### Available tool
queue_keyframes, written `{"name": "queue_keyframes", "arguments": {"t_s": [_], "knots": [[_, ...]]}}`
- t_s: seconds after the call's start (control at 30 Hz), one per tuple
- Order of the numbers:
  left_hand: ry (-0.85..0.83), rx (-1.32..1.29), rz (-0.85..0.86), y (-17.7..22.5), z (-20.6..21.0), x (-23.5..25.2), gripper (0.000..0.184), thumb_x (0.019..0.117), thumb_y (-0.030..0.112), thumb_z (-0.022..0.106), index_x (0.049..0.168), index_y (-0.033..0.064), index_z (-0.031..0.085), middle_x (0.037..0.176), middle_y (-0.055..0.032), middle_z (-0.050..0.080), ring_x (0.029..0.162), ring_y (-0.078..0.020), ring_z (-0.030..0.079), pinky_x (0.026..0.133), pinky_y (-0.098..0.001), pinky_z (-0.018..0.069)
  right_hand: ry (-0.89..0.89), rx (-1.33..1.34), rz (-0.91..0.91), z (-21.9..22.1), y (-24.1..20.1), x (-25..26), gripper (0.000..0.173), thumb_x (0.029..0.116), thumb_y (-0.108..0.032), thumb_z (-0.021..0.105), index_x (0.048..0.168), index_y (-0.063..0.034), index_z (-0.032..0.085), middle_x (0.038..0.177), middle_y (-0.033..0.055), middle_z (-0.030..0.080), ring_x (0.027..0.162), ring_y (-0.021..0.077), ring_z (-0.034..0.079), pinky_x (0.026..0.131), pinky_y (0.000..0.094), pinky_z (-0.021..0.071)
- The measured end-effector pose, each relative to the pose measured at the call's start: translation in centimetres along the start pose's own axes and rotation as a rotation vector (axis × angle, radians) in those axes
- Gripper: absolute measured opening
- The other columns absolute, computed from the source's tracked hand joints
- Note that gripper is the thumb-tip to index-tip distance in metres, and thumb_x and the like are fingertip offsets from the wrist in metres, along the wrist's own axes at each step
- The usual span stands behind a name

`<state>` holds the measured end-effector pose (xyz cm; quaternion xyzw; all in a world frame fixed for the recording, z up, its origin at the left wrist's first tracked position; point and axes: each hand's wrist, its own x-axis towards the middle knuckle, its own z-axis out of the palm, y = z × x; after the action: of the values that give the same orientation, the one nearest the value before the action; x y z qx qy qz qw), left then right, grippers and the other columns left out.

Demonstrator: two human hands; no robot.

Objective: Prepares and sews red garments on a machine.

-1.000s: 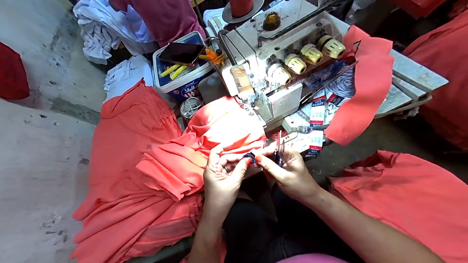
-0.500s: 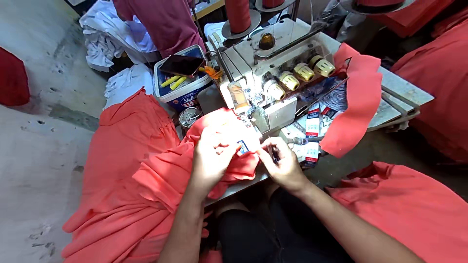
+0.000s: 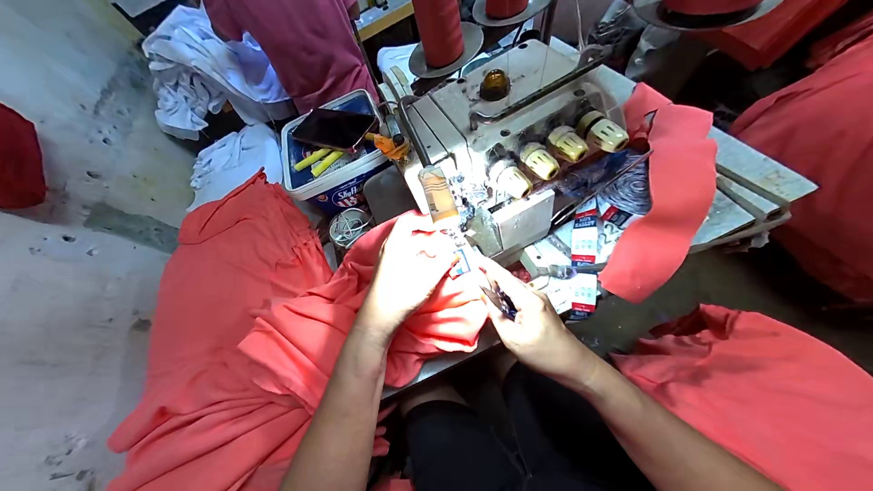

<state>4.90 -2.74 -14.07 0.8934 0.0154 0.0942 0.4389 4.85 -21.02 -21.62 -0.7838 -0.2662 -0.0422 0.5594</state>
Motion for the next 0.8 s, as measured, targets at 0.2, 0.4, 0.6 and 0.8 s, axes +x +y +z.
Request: {"name": "queue_keyframes", "arguments": {"t_s": [0.2, 0.4, 0.6, 0.8], "knots": [[0.026, 0.164, -0.016, 0.7, 0.8, -0.3, 0.039, 0.0846, 0.009, 0.078, 0.118, 0.0003, 0.059, 0.08, -0.0051, 0.063, 0.07, -0.0113, 0.06, 0.066, -0.0308, 0.0522, -0.068, -0.004, 0.065, -0.6, -0.5, 0.4, 0.043, 0.0911, -0.003, 0.054, 0.132, 0.0037, 0.065, 0.107, 0.0152, 0.072, 0.093, 0.0166, 0.067, 0.086, 0.0288, 0.0537], [0.23, 0.451, 0.335, -0.8, 0.4, -2.0, 0.023, 0.0964, 0.013, 0.062, 0.11, 0.0015, 0.076, 0.117, -0.0163, 0.072, 0.113, -0.0282, 0.067, 0.098, -0.0437, 0.0522, -0.077, 0.016, 0.06, -0.7, -0.4, 0.5, 0.043, 0.0906, -0.003, 0.055, 0.131, 0.0045, 0.065, 0.109, 0.0152, 0.072, 0.096, 0.0165, 0.068, 0.088, 0.0292, 0.0537], [0.299, 0.559, 0.445, -0.3, -0.9, -3.2, 0.02, 0.0959, 0.008, 0.06, 0.107, 0.0014, 0.075, 0.114, -0.0158, 0.072, 0.114, -0.0264, 0.067, 0.101, -0.0388, 0.0499, -0.074, 0.033, 0.067, -0.6, -0.2, 0.5, 0.043, 0.092, -0.004, 0.054, 0.134, 0.0036, 0.064, 0.106, 0.0134, 0.072, 0.093, 0.0113, 0.066, 0.086, 0.0237, 0.0519], [0.112, 0.638, 0.632, -1.4, 1.7, -3.4, 0.022, 0.0984, 0.007, 0.058, 0.105, 0.0034, 0.078, 0.118, -0.0137, 0.074, 0.121, -0.0282, 0.066, 0.105, -0.0439, 0.05, -0.053, 0.062, 0.073, -0.3, 0.0, 0.4, 0.038, 0.0963, -0.007, 0.054, 0.132, 0.0028, 0.065, 0.107, 0.0125, 0.073, 0.096, 0.0087, 0.066, 0.088, 0.0216, 0.0514]]}}
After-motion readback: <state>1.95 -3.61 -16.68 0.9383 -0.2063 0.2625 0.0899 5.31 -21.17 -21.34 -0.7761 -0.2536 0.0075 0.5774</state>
